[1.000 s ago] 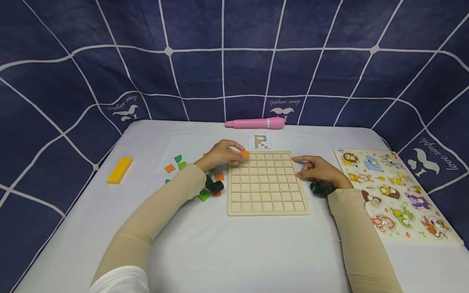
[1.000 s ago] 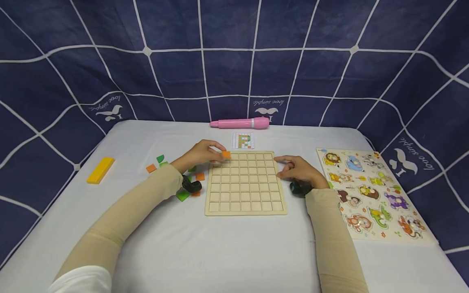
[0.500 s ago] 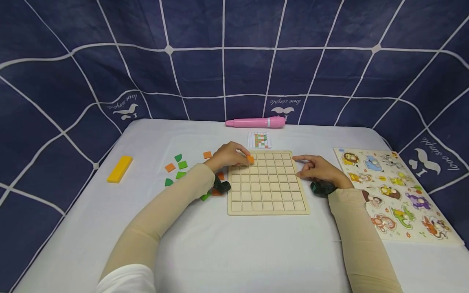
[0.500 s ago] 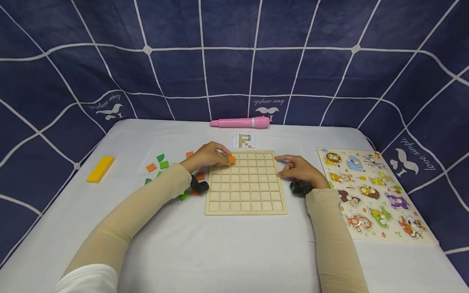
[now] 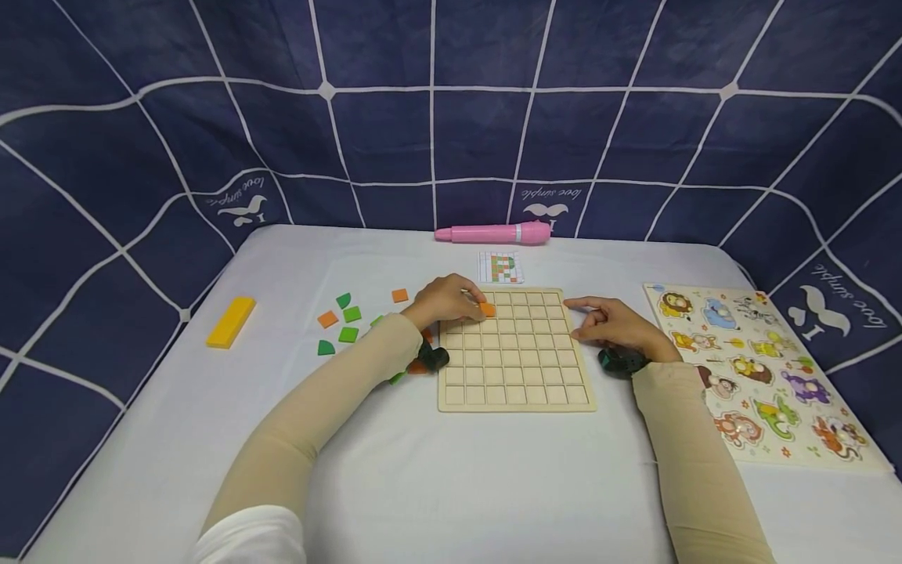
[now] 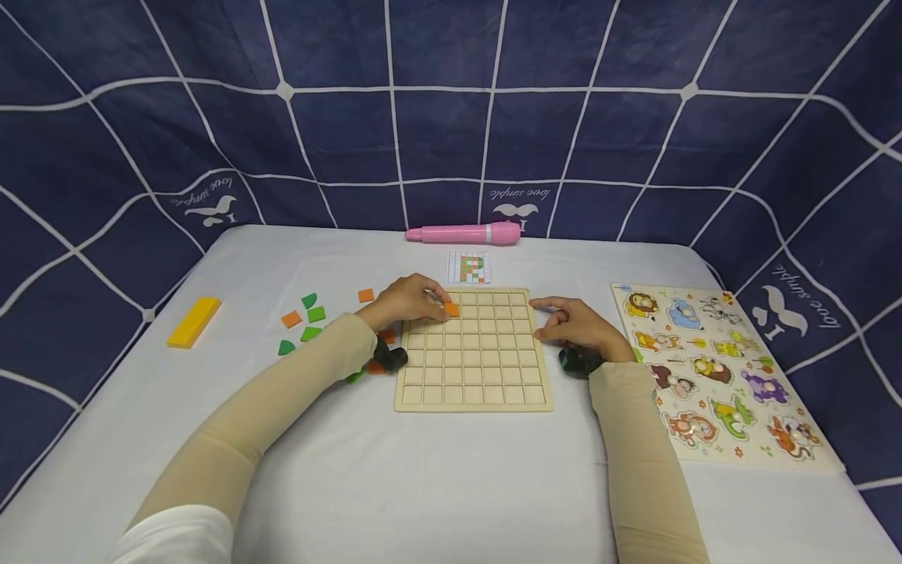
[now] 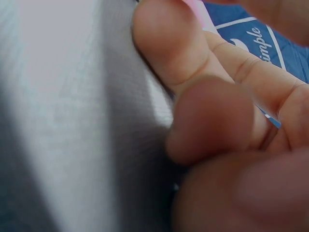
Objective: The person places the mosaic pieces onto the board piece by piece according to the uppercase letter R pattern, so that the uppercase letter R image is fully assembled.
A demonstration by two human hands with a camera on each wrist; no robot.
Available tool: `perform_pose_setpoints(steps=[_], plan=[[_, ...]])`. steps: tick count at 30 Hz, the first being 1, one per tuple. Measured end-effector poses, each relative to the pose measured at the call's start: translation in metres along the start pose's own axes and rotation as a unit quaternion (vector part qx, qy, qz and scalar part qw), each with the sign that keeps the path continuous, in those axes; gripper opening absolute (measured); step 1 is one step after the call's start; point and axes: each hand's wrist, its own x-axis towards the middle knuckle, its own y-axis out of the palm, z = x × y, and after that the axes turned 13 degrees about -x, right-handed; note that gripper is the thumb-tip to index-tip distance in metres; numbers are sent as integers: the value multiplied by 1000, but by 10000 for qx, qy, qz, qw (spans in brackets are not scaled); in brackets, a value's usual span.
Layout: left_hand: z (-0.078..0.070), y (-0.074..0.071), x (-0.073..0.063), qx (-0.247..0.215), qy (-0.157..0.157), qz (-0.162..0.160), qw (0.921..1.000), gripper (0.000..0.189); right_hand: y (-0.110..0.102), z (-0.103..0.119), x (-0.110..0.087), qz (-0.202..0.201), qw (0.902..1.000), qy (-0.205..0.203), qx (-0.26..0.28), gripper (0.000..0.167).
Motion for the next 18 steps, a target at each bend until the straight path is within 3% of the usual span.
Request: perform_pose_setpoints(steps=[8,18], plan=[[0,2,4,193,57,-51,9998,28,-1,-1,0,-19,10000,-18,49,70],[-1,0,1,165,13,195,9997,33,0,-1,0,-2,10000,-38,-12,69]])
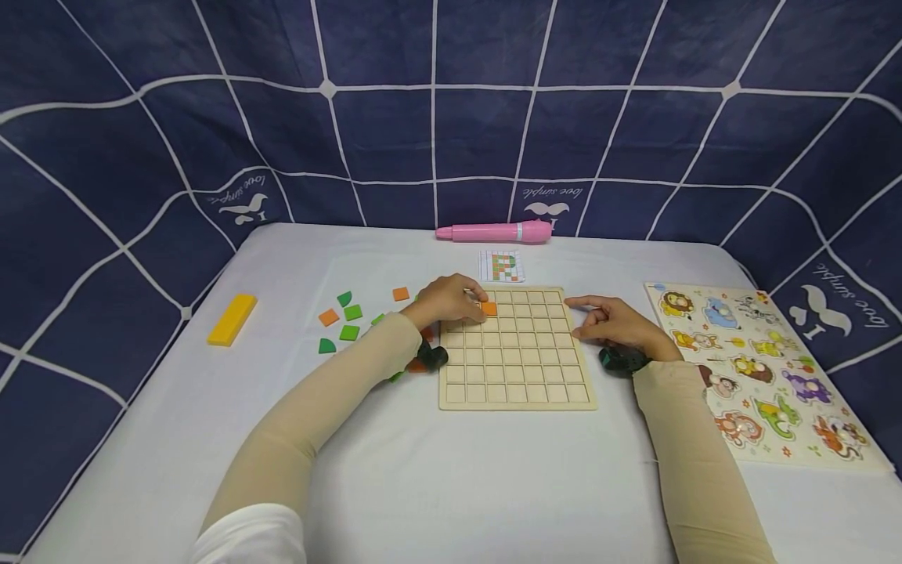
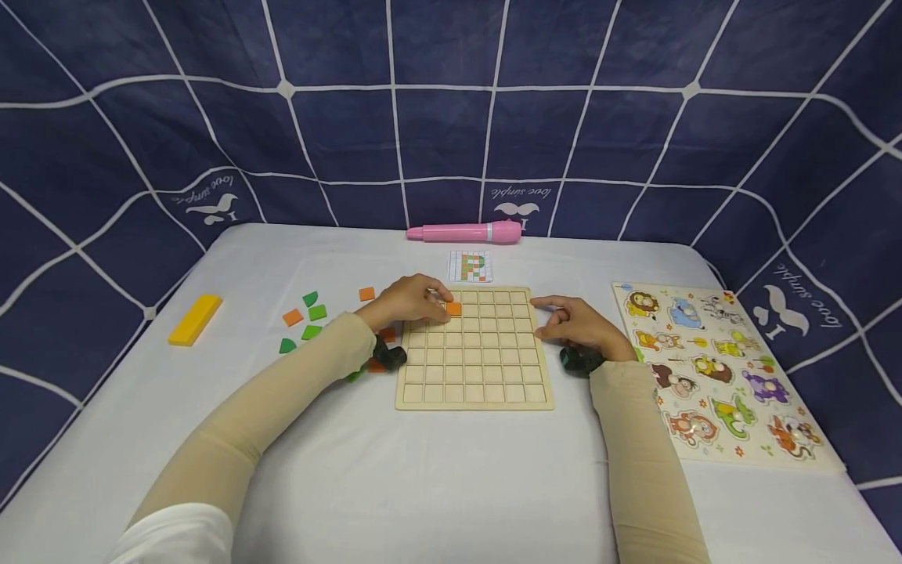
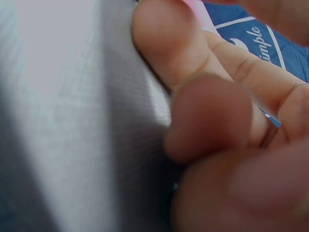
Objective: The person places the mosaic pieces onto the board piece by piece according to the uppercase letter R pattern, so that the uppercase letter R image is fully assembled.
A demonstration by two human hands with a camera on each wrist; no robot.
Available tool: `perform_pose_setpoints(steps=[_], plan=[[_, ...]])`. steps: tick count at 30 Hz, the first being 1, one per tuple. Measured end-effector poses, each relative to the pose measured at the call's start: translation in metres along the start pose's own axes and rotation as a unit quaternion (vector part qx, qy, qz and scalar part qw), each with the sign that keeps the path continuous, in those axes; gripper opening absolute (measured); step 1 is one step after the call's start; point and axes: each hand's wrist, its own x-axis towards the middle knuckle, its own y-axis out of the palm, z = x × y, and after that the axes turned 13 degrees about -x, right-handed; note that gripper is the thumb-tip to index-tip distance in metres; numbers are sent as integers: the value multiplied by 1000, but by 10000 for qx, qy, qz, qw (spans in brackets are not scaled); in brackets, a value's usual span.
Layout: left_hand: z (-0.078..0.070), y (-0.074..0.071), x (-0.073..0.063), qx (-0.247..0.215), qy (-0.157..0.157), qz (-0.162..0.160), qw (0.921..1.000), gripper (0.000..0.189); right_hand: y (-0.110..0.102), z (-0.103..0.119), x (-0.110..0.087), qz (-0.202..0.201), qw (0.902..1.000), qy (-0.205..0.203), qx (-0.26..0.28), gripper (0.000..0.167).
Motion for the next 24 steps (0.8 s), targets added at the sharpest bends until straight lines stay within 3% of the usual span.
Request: perform_pose_setpoints(steps=[8,15,24], plan=[[9,-20,-14,-659,434,164,9968,41,0,0,0,-8,10000,10,19,70],[34,-50,-30,-828,946,222,9918,39,0,-1,1,6,10000,54,31,71],[72,-92,-56,-1354,1104,544,9831,40,0,-3,1,24,10000,48,-35,71]])
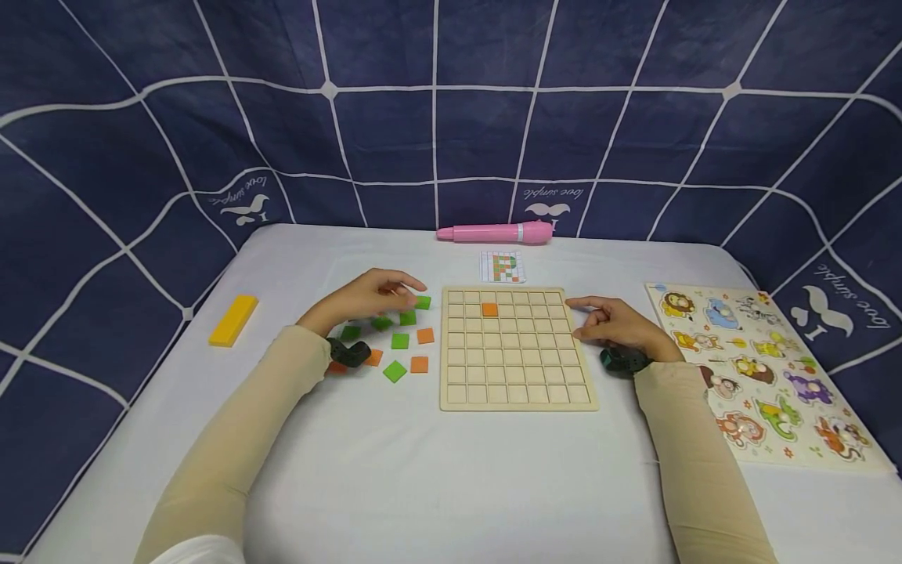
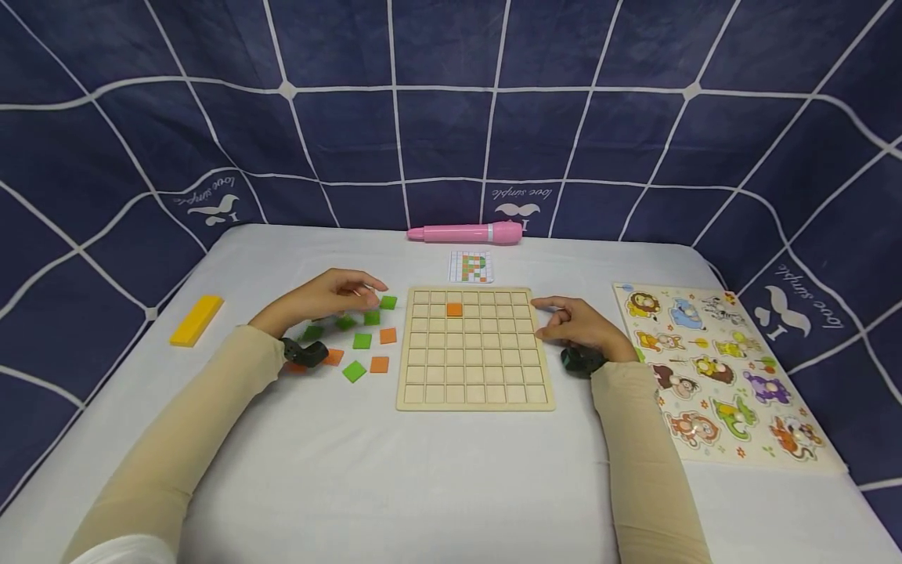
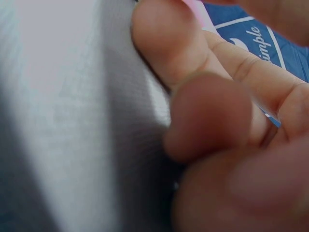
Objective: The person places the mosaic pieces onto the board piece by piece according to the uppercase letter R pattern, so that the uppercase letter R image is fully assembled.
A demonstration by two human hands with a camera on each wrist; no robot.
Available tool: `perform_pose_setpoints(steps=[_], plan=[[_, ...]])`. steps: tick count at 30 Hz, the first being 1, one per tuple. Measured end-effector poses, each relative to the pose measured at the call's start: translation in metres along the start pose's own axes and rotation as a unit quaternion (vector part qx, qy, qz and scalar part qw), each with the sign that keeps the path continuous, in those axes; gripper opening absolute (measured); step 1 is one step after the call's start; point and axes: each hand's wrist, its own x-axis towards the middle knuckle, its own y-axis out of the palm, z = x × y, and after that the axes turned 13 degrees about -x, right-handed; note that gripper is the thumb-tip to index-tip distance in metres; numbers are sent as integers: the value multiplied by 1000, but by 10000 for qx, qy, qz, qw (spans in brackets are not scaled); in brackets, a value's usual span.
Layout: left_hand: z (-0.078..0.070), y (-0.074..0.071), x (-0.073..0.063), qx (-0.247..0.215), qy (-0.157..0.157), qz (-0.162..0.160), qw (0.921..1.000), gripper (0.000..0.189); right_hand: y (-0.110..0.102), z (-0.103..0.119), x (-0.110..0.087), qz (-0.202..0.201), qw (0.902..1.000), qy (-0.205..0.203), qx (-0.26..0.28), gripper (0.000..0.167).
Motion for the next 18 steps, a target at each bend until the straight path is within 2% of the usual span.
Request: perform_pose_setpoints(steps=[6,12,18], plan=[[13,-28,-22,-155,-40,-51,9999,40,0,1,-1,-17,9999,-97,111,69],[27,-56,-38,-326,-186,-305,9988,43,0,0,-1,-11,9999,-106,84,69],[34,-68,-48,-592,-302,-629,9958,48,-1,-1,-1,-38,9999,-141,32,69]])
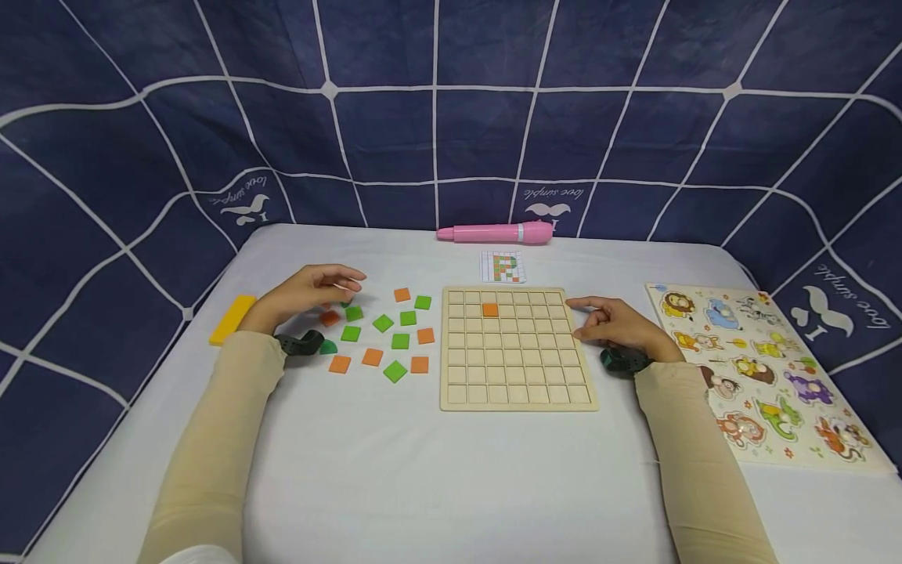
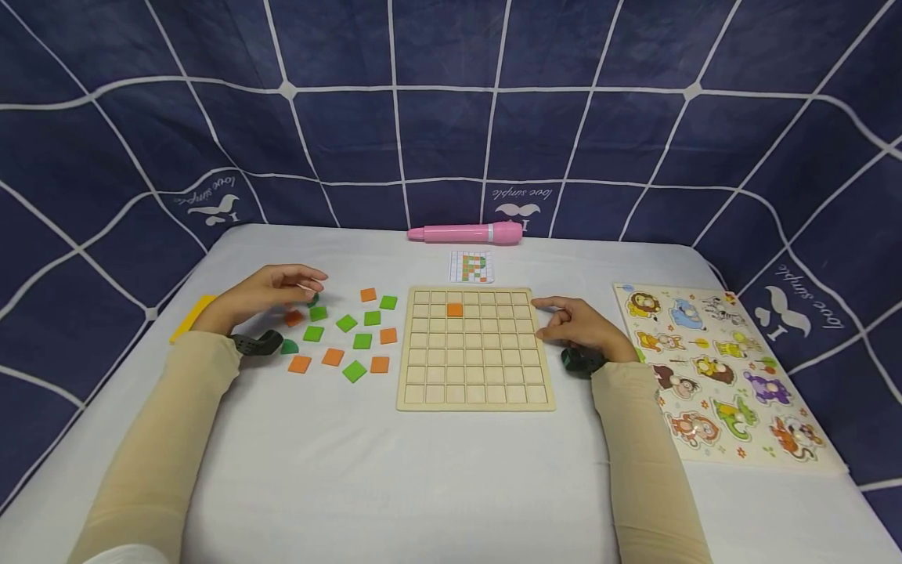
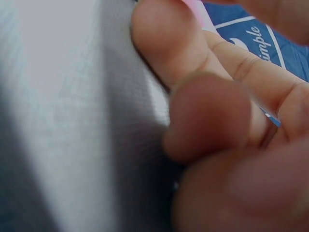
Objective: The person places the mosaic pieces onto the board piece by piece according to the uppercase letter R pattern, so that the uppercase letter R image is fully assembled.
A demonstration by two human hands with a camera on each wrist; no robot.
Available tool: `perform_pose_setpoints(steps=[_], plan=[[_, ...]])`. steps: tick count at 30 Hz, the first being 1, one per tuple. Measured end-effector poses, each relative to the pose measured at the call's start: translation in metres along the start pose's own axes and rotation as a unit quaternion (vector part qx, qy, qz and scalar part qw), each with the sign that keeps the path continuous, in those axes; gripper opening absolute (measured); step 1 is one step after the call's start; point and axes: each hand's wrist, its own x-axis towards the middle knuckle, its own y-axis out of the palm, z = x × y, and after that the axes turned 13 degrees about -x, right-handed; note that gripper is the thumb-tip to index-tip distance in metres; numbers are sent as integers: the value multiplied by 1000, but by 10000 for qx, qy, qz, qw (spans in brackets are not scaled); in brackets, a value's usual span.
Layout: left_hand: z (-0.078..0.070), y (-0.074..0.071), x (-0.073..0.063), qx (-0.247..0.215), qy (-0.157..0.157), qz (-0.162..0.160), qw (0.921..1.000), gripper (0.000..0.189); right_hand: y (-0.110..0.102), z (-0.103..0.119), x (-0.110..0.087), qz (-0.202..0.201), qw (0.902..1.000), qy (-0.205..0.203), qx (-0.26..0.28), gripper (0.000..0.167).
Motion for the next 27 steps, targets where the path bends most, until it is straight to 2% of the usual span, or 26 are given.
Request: perform_pose_setpoints(steps=[6,14,27], plan=[[6,-3,-1,-92,12,-130,9999,48,-1,-2,-1,-53,9997,-197,-127,66],[16,-5,0,-62,-42,-170,9998,48,-1,3,-2,27,10000,6,-33,68],[19,0,0,728,17,-65,9973,44,1,4,-1,14,10000,13,19,68]])
